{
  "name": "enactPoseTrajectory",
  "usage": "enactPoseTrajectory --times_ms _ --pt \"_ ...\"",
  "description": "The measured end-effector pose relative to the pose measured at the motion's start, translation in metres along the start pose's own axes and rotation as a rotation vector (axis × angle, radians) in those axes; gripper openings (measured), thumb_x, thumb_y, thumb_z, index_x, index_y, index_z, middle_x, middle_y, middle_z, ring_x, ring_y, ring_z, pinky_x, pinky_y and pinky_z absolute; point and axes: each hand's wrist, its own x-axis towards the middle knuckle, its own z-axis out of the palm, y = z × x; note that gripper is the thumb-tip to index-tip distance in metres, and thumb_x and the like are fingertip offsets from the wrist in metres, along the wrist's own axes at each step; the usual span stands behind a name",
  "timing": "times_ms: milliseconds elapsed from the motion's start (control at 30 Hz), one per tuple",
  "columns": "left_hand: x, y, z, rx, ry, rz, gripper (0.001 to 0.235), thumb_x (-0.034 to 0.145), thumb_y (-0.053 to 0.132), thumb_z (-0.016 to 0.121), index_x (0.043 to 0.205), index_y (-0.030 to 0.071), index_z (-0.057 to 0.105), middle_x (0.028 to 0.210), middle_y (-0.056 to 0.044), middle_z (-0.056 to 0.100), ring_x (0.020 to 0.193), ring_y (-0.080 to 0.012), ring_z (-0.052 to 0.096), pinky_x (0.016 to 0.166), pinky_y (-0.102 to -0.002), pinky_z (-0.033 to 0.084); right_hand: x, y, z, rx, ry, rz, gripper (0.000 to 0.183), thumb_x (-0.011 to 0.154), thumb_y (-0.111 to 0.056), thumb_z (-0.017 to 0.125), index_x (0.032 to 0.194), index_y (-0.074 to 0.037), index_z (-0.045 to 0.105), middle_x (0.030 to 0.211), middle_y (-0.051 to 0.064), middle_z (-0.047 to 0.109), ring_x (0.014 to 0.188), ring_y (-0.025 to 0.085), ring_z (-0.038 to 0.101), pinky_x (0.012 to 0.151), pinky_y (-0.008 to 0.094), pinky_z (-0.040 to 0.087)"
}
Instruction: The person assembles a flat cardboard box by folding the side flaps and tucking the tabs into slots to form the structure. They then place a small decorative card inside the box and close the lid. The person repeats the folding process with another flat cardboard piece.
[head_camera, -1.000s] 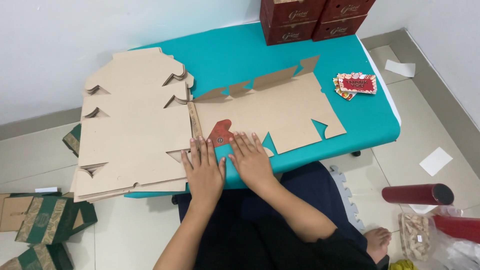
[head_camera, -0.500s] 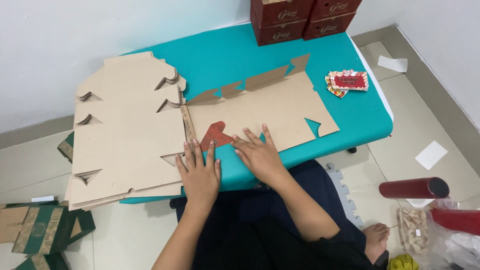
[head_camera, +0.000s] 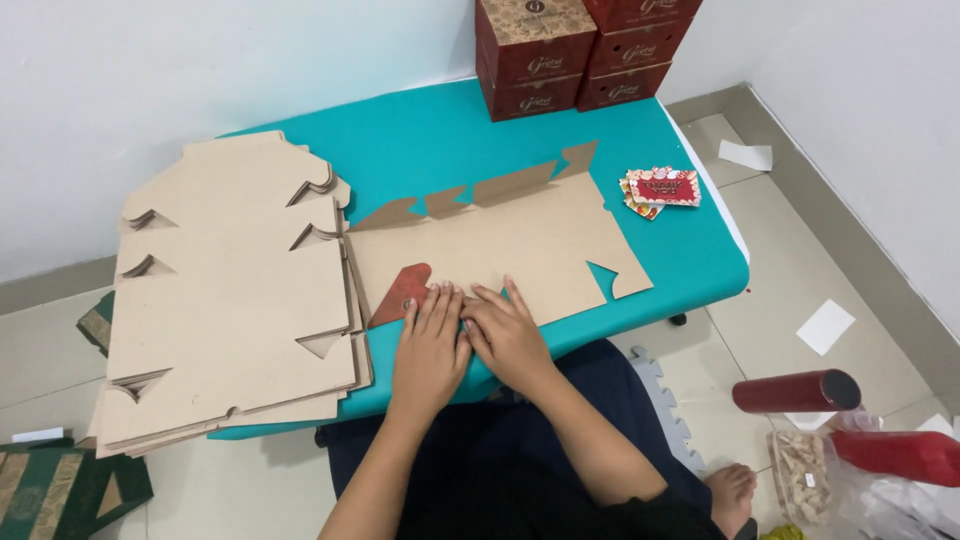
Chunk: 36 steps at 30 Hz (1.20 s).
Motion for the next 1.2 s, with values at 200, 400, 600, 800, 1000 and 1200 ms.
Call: enactPoseTrajectory --times_ms 200,400,600,800,1000,1200 --pt "0.001 0.002 -0.001 -0.008 0.024 -0.019 0.051 0.089 0.022 0.040 0.138 0.010 0.048 0.145 -0.009 0.044 0.138 -0.0245 0.033 0.116 -0.045 0.017 -0.011 0.012 -0.048 0.096 -0.280 0.117 0.060 0.077 -0.034 0.075 0.130 -0.016 0.052 0.139 0.010 0.049 0.135 0.033 0.036 0.113 0.059 0.012" --pt "0.001 0.005 -0.013 -0.074 -0.084 -0.049 0.051 0.091 0.022 0.036 0.139 0.010 0.045 0.148 -0.009 0.039 0.140 -0.0252 0.029 0.117 -0.044 0.013 -0.011 0.015 -0.037 0.029 -0.041 0.119 0.049 0.081 -0.037 0.072 0.122 -0.013 0.058 0.121 0.007 0.062 0.120 0.024 0.055 0.107 0.047 0.033" --pt "0.002 0.005 -0.013 -0.114 -0.081 -0.087 0.058 0.089 0.023 0.040 0.144 0.008 0.036 0.146 -0.012 0.042 0.139 -0.0256 0.031 0.118 -0.045 0.013 -0.005 0.019 -0.009 -0.054 0.276 0.327 0.039 0.082 -0.038 0.074 0.091 -0.015 0.044 0.084 -0.001 0.056 0.069 0.020 0.065 0.061 0.034 0.055" --pt "0.001 0.005 -0.014 -0.178 -0.023 -0.063 0.048 0.087 0.022 0.046 0.132 0.006 0.043 0.141 -0.016 0.047 0.137 -0.0288 0.036 0.117 -0.047 0.015 0.003 0.006 -0.019 -0.155 0.215 0.246 0.029 0.070 -0.004 0.076 0.081 -0.016 0.052 0.083 -0.003 0.055 0.077 0.020 0.064 0.065 0.033 0.053" --pt "0.001 0.005 -0.011 -0.166 -0.008 -0.065 0.027 0.088 0.025 0.050 0.111 0.011 0.050 0.142 -0.017 0.046 0.136 -0.0291 0.037 0.116 -0.049 0.019 -0.004 0.021 -0.005 -0.168 0.141 0.224 0.024 0.066 -0.010 0.075 0.079 -0.016 0.056 0.076 -0.001 0.057 0.089 0.020 0.059 0.077 0.035 0.050" --pt "0.001 0.007 -0.015 -0.119 -0.020 -0.051 0.036 0.092 0.028 0.046 0.123 0.010 0.048 0.143 -0.014 0.045 0.137 -0.0279 0.034 0.116 -0.048 0.017 0.006 0.019 -0.003 -0.169 0.173 0.290 0.021 0.082 -0.024 0.072 0.083 -0.014 0.054 0.069 0.002 0.057 0.077 0.022 0.058 0.071 0.033 0.048"
